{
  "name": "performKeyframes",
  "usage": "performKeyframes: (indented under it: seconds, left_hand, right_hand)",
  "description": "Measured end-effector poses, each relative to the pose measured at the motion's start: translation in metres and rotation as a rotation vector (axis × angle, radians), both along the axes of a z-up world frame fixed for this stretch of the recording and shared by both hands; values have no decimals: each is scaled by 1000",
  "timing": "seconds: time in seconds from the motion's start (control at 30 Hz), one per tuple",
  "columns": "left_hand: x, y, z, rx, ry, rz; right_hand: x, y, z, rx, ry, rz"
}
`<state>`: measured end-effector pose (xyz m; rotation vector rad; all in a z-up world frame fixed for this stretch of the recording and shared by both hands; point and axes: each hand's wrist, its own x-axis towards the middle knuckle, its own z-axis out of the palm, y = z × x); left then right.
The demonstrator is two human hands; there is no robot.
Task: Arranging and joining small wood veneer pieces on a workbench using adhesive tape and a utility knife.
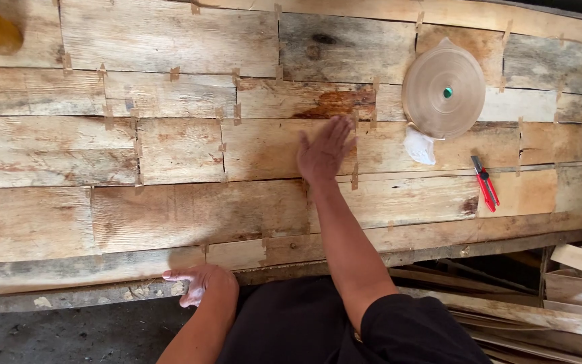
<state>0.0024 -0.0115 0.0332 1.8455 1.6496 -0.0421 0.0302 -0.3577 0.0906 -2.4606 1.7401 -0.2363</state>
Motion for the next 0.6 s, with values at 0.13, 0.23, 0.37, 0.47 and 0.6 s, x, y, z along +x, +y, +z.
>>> performKeyframes:
  seconds: [0.13, 0.23, 0.37, 0.47, 0.6]
  left_hand:
    - [4, -1, 4, -15, -5, -6]
    - [2, 1, -3, -19, -2, -9]
    - [-3, 8, -16, -16, 8, -7]
    - [-3, 7, -21, -20, 10, -6]
    - [-1, 6, -20, -24, 13, -4]
  right_hand:
    - [-3, 36, 48, -12, -16, -31]
    - [-6, 34, 62, -13, -22, -53]
    - [-29, 5, 40, -7, -24, -76]
    - [-37, -3, 35, -9, -30, -94]
    - [-41, -5, 27, -10, -39, -117]
